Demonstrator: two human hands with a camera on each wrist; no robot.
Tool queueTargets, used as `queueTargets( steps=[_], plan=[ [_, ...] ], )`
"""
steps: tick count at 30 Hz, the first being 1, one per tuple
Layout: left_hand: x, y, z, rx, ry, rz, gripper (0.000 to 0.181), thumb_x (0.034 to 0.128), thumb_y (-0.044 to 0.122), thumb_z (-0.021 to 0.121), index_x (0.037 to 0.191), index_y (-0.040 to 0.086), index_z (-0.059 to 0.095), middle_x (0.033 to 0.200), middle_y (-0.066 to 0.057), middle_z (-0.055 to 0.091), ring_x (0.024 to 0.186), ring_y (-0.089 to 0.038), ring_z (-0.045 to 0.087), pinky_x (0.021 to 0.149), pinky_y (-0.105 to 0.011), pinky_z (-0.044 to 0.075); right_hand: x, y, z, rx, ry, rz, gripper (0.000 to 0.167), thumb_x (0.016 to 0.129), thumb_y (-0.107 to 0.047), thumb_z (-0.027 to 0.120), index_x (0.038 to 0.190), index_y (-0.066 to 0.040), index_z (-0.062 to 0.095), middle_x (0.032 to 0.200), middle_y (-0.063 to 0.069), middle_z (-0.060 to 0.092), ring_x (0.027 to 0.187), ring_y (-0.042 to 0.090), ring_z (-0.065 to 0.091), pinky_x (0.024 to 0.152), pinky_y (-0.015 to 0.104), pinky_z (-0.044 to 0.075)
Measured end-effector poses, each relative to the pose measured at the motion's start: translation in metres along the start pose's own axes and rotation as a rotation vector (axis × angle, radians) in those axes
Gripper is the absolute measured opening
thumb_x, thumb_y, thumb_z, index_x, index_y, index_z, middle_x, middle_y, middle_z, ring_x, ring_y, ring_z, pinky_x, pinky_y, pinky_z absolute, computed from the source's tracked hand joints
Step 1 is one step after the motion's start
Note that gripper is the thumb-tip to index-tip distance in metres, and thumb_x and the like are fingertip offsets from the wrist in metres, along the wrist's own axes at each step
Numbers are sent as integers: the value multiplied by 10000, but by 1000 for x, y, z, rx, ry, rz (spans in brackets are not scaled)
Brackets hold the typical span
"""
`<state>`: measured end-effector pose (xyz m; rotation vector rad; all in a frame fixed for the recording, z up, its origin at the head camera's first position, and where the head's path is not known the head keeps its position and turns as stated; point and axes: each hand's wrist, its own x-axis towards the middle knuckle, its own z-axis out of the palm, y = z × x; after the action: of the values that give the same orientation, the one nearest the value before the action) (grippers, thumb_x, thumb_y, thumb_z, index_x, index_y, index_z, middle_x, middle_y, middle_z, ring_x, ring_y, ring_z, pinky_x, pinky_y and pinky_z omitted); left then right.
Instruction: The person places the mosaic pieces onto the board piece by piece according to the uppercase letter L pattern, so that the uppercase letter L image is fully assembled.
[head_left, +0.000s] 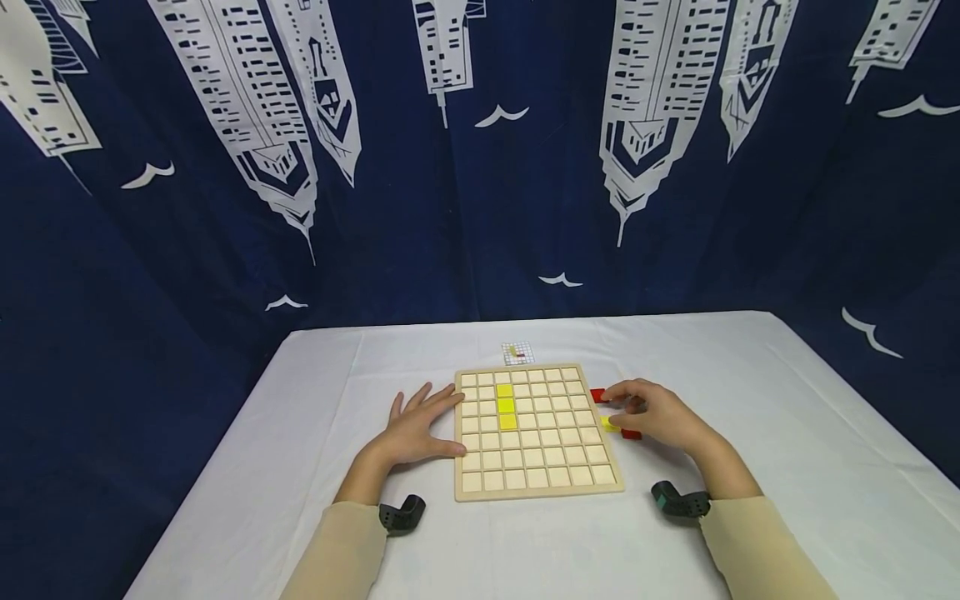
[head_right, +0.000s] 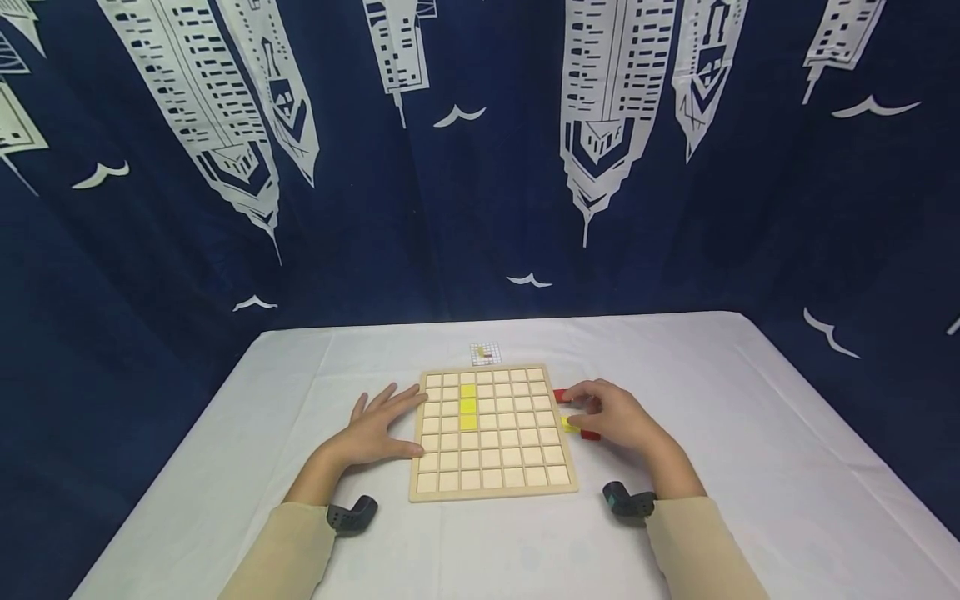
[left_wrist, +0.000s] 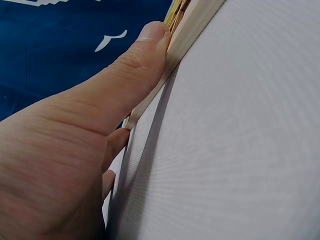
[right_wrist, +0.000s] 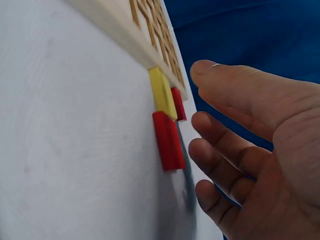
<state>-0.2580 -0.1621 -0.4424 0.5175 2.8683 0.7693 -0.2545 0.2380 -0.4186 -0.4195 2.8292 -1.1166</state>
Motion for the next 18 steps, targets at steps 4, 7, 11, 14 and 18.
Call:
queueTargets(
  steps=[4,7,11,14,18],
  plan=[
    [1,0,0,-1,3,1,907,740,543,822,1518,283,435,1658,30,287,1577,-322,77,1221,-641,-111,1,5,1,-13,-30,-17,324,843,-169,784,1150,-112,694,1111,70,648,932,187,514,760,234,454],
    [1,0,0,0,8,3,906,740,539,823,1517,283,437,1658,29,290,1577,-321,79,1221,-641,-110,0,8,3,-30,-30,-39,312,835,-154,783,1135,-118,705,1115,67,643,953,192,512,785,230,447],
    [1,-1,1,4,9,5,904,741,543,821,1518,287,435,1657,30,290,1577,-320,80,1221,-642,-109,-1,10,4,-55,-22,-53,270,839,-128,775,1103,-127,721,1104,57,642,951,189,514,792,230,448],
    [1,-2,1,1,6,6,902,740,545,820,1516,290,437,1658,30,289,1577,-321,79,1220,-642,-111,-1,11,6,-70,-14,-58,238,840,-110,768,1073,-133,729,1087,51,640,941,182,514,787,229,453],
    [2,-2,2,-1,9,4,902,736,547,821,1514,293,440,1658,29,288,1577,-322,80,1220,-644,-110,0,11,7,-87,7,-62,213,834,-105,768,1041,-136,734,1051,47,641,910,178,511,758,230,446]
  ],
)
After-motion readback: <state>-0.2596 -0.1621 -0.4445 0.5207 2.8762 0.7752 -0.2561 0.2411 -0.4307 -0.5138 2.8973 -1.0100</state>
